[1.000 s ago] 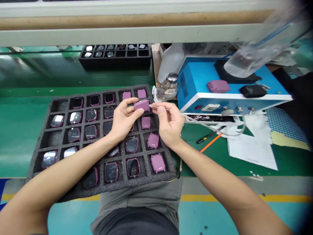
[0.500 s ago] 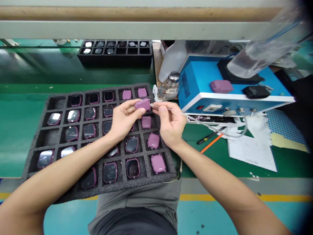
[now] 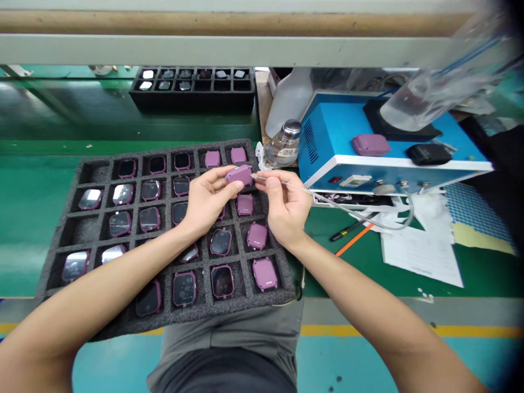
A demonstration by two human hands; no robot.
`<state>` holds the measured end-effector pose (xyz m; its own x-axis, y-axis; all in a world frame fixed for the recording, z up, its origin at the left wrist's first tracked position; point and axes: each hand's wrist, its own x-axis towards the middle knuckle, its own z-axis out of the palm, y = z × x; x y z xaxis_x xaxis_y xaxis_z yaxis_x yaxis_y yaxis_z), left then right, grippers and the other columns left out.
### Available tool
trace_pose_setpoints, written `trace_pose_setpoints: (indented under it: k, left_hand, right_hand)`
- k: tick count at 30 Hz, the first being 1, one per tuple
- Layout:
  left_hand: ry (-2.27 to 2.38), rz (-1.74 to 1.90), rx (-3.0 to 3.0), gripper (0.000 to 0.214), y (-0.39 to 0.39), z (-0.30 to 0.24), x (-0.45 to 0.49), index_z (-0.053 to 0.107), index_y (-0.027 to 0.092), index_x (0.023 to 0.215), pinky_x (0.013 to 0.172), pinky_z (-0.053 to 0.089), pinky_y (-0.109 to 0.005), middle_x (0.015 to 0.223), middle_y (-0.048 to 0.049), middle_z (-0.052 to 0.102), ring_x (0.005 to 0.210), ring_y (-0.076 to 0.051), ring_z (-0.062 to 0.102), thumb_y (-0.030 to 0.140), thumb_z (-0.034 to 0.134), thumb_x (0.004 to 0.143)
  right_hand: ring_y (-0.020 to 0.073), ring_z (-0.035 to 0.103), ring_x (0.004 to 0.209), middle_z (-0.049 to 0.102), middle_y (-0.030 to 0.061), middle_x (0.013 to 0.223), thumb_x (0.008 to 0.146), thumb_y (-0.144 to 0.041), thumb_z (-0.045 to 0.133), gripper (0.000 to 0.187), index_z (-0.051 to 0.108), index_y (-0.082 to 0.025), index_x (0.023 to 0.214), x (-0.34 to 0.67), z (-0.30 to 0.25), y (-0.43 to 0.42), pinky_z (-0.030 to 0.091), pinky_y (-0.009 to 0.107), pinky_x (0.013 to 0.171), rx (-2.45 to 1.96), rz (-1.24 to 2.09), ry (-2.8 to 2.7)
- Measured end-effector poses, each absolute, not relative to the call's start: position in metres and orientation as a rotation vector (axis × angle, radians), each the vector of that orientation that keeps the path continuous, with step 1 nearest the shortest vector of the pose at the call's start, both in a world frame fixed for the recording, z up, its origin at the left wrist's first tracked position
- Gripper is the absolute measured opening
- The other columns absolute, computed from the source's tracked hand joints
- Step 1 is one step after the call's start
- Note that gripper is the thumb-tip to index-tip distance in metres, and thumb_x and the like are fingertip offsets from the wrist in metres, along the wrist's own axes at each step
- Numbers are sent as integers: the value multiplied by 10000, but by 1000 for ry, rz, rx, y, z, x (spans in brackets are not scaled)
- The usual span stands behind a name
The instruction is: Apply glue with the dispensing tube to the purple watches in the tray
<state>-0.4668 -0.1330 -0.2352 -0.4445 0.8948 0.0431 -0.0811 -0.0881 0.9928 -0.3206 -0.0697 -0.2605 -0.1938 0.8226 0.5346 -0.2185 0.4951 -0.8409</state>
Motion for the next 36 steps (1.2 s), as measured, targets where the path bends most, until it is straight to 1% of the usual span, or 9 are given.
trace_pose_setpoints:
  k: [9, 14, 19, 23, 26, 33, 36]
  left_hand:
    - [1417, 1639, 930, 540, -133, -234, -466, 738, 156, 1154, 781, 630, -288, 1059, -87, 801, 909, -207, 773, 397, 924, 708]
    - [1401, 1651, 940, 522, -133, -235, -466, 746, 163, 1148, 836, 638, -307, 1068, -87, 801, 940, -212, 774, 374, 929, 707]
    - [1400, 1657, 952, 522, -133, -237, -468, 749, 168, 1144, 923, 639, -362, 1112, -97, 794, 1035, -247, 767, 370, 934, 700]
    - [1403, 1658, 952, 516, -133, -236, -468, 754, 166, 1130, 951, 635, -375, 1118, -101, 793, 1047, -254, 767, 363, 939, 690]
    - [1406, 1658, 953, 515, -132, -234, -468, 762, 165, 1130, 932, 638, -349, 1110, -101, 795, 1027, -240, 769, 355, 943, 687]
    - [1498, 1679, 951, 542, -128, -228, -467, 772, 164, 1119, 779, 649, -280, 1153, -120, 785, 976, -231, 769, 375, 958, 656]
    - [1510, 1676, 959, 551, -127, -226, -468, 768, 167, 1127, 756, 646, -263, 1154, -122, 784, 967, -228, 771, 379, 959, 655]
  right_hand:
    - [184, 755, 965, 752, 64, 1029, 1045, -388, 601, 215, 725, -211, 1041, -321, -261, -69, 670, 339, 866, -546, 1047, -1454]
    - [186, 755, 960, 753, 65, 1035, 1050, -391, 594, 220, 723, -213, 1051, -321, -262, -69, 668, 347, 868, -545, 1038, -1465]
    - [188, 753, 993, 751, 69, 1055, 1057, -380, 578, 219, 720, -214, 1065, -320, -262, -69, 668, 344, 878, -550, 1041, -1483]
    - [191, 752, 998, 753, 71, 1064, 1052, -389, 586, 221, 720, -213, 1067, -321, -263, -68, 664, 350, 882, -554, 1047, -1479]
    - [184, 751, 993, 756, 69, 1069, 1046, -381, 598, 210, 722, -213, 1071, -322, -264, -67, 655, 344, 889, -540, 1053, -1467]
    - [163, 747, 964, 758, 71, 1079, 1043, -440, 584, 268, 704, -204, 1080, -327, -263, -60, 648, 321, 889, -539, 1075, -1484]
    - [164, 742, 967, 754, 69, 1074, 1039, -449, 582, 274, 705, -207, 1078, -327, -262, -58, 649, 315, 882, -541, 1071, -1489]
